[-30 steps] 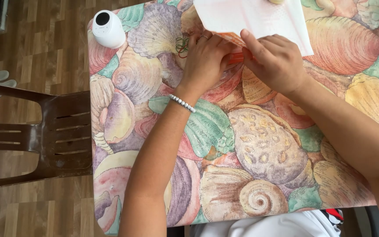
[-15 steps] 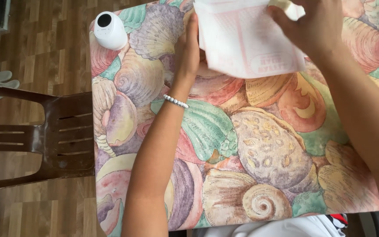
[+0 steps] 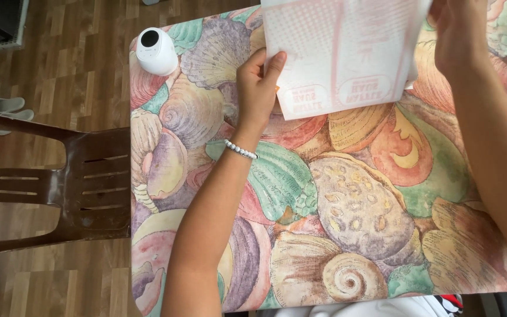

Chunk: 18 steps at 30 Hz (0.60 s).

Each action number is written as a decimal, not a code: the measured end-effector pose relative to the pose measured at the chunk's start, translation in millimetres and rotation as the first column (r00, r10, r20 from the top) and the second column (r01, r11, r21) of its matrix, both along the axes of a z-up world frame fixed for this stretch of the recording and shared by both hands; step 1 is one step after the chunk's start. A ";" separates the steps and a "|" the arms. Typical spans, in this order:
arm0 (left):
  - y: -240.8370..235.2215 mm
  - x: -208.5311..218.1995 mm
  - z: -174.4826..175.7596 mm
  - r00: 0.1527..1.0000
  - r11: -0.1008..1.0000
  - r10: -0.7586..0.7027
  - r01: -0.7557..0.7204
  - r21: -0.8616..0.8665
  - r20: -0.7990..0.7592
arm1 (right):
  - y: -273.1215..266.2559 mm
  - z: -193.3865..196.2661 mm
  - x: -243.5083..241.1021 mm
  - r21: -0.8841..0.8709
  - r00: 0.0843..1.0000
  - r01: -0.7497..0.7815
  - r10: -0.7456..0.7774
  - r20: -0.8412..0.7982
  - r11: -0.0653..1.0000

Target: Folding printed paper sheets into bags at a table.

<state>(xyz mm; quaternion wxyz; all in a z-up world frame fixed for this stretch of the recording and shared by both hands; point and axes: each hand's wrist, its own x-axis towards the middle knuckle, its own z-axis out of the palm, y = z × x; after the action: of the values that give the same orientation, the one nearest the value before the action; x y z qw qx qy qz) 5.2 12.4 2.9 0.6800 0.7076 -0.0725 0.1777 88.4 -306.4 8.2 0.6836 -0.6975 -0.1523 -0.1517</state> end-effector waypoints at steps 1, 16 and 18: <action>-3.4 -3.3 2.4 1.000 1.000 -0.003 0.003 0.000 0.001 | -3.0 1.1 -16.1 0.000 1.000 0.003 -0.003 0.001 1.000; -47.1 -49.0 11.1 0.933 0.924 -0.346 0.357 -0.138 0.100 | -33.8 4.1 -149.2 -0.078 0.972 0.116 -0.129 -0.198 0.990; -48.1 -50.0 13.4 0.924 0.927 -0.355 0.367 -0.071 0.139 | -29.9 7.5 -151.4 -0.034 0.970 0.144 -0.148 -0.193 0.989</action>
<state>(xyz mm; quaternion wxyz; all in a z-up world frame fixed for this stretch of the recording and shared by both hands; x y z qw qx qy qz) -44.8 -35.7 16.3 0.7285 0.6362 -0.2351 0.0960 -63.0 -336.4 15.6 0.6752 -0.7251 -0.0345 -0.1308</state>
